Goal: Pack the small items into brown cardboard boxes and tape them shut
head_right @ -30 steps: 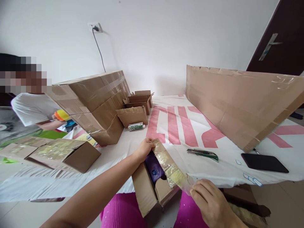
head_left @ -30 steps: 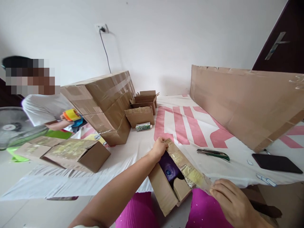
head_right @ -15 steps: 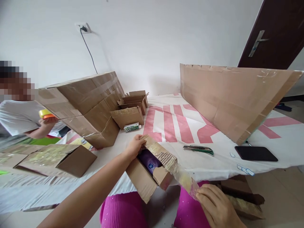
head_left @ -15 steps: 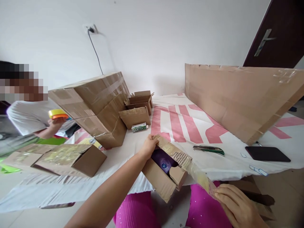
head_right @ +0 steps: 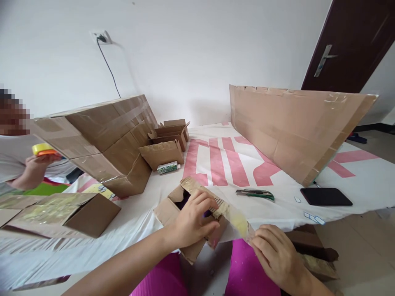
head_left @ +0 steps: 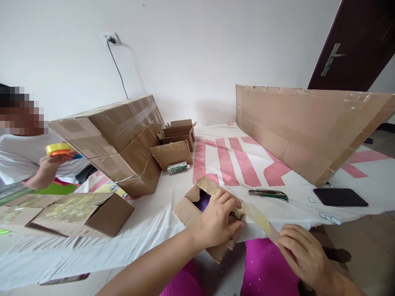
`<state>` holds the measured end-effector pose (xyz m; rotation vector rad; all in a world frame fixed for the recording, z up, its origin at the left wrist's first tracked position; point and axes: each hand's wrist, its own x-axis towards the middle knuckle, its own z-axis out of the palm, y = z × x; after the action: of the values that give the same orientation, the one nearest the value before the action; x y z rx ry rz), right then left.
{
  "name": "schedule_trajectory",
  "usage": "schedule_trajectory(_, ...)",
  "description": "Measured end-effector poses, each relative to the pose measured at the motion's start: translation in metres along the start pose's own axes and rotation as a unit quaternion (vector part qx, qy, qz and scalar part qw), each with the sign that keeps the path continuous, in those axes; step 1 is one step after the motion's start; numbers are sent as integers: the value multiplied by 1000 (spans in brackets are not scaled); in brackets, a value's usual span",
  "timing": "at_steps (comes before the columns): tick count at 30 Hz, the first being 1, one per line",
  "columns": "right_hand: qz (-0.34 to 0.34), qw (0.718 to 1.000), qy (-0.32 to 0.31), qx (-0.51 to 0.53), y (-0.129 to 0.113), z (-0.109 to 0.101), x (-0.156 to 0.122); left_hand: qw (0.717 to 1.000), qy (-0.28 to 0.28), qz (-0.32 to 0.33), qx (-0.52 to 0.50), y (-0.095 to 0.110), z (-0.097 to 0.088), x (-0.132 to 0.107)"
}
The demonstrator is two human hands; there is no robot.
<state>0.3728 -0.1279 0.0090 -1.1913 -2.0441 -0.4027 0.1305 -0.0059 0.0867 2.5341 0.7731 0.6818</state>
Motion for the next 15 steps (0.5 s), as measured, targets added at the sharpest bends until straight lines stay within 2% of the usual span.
schedule_trajectory(3,5,1000,6,3,3,-1,1,999,-8,-23,-23,1,8,11)
schedule_trajectory(6,28,999,38,23,11,-6,13,994,-4,-91,-55,-3,14,18)
schedule_trajectory(10,35,994,99,4,24,-10,46,976,15,-183,-116,-4,18,20)
schedule_trajectory(15,-2,996,87,30,30,-4,95,965,48,-216,-139,-4,18,19)
